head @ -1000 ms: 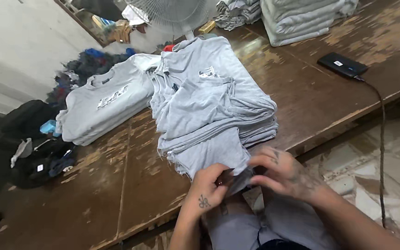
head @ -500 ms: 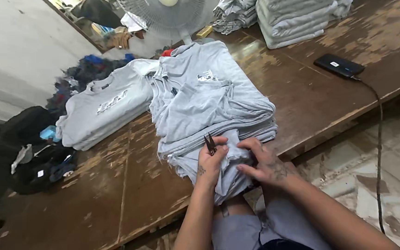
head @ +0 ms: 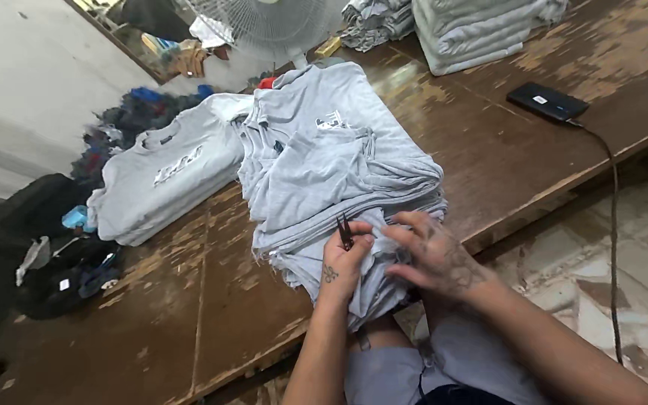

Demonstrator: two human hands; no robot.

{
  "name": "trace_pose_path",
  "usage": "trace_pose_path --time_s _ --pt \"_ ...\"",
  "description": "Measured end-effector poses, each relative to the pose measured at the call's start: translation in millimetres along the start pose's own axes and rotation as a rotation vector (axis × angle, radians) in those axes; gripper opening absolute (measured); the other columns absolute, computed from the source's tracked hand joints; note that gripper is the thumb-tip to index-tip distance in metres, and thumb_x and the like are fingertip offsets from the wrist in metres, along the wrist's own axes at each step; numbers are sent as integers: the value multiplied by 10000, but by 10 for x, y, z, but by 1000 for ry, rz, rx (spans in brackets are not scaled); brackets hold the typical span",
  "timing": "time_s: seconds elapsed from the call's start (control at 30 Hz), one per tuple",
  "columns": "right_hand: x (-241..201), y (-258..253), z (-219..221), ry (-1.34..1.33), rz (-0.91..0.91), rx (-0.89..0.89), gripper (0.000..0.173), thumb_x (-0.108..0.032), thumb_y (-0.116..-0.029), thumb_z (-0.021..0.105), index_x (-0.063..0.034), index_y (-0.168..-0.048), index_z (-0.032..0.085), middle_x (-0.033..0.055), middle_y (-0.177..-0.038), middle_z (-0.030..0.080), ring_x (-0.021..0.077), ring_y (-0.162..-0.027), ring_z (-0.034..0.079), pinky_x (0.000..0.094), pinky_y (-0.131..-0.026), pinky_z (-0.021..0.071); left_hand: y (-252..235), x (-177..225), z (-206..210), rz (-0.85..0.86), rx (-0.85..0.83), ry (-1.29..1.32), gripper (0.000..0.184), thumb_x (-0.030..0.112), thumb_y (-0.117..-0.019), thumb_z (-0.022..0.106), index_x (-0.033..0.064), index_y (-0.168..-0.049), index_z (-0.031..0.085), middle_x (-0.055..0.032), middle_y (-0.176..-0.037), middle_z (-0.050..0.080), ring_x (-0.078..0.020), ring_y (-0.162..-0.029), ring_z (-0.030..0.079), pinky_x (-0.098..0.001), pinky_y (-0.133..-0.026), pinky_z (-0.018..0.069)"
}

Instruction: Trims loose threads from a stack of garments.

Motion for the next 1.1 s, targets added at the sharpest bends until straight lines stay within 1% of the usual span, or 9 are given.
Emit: trace_pose_path --time_s 0.1,0.27,0.33,0.4,0.47,0.63,0.83,1.0,1.1 --pt "46 26 20 -122 -26 130 157 -181 -1006 603 -97 -993 735 186 -1156 712 346 -1165 659 477 -1003 532 24 20 -23 19 -32 -13 193 -2 -915 583 6 -1090 664 99 -747 627 15 -659 576 -169 -630 492" --pt "152 184 -337 -208 51 76 405 -375 -1087 467 -51 -899 621 185 -1168 665 270 -1254 582 369 -1089 450 92 31 -111 50 -55 -32 223 12 -924 577 3 -1134 652 131 -725 613 41 -629 553 -157 -605 477" --pt "34 157 -286 -90 1 73 378 -451 -1052 528 -90 -1000 629 180 -1193 660 303 -1227 606 417 -1043 497 59 8 -91 -21 -23 -28 201 9 -931 572 11 -1112 661 110 -731 615 20 -645 569 -171 -629 494" --pt "-55 53 -98 -2 -58 39 279 -357 -999 627 -119 -1132 690 208 -1245 674 391 -1201 636 528 -969 538 25 -4 -49 -35 -14 -37 189 11 -933 574 8 -1099 665 96 -745 613 9 -656 568 -176 -636 492" --pt "-46 -21 44 17 -91 29 156 -208 -985 627 -109 -1040 734 204 -1226 703 419 -1191 649 565 -963 537 67 10 -29 29 -47 -89 209 22 -933 575 -6 -1124 655 93 -765 630 12 -667 577 -178 -643 498" --pt "-84 110 -264 -44 -52 36 185 -173 -1026 544 -90 -951 692 147 -1155 709 366 -1249 605 493 -1047 496 406 210 -177 305 -123 -596 491 244 -952 608 -67 -1327 547 -19 -836 636 -57 -663 570 -245 -596 506" --pt "-126 265 -353 -21 -2 8 229 -245 -1051 492 -101 -962 647 179 -1236 665 352 -1270 580 455 -1052 482 761 716 113 716 -160 -1054 267 201 -960 564 55 -1116 725 -99 -902 724 -229 -774 707 -375 -630 568" --pt "-226 282 -376 -143 -46 92 240 -270 -1079 474 -102 -952 590 165 -1261 618 307 -1356 505 390 -1153 406 649 591 180 725 -130 -1160 275 120 -921 561 102 -1091 777 -71 -845 731 -235 -676 711 -395 -525 552" --pt "-143 275 -390 -176 18 72 425 -421 -1089 439 -74 -911 608 180 -1209 656 292 -1277 577 399 -1084 465 599 559 8 592 -119 -952 279 197 -975 583 31 -1146 729 -89 -943 738 -189 -763 713 -369 -640 586"
Point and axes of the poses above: each hand's wrist, its own y-axis away from the middle knuckle, its own z-axis out of the palm, x = y × z, the point moved 7 cm from there along -y, towards the middle knuckle
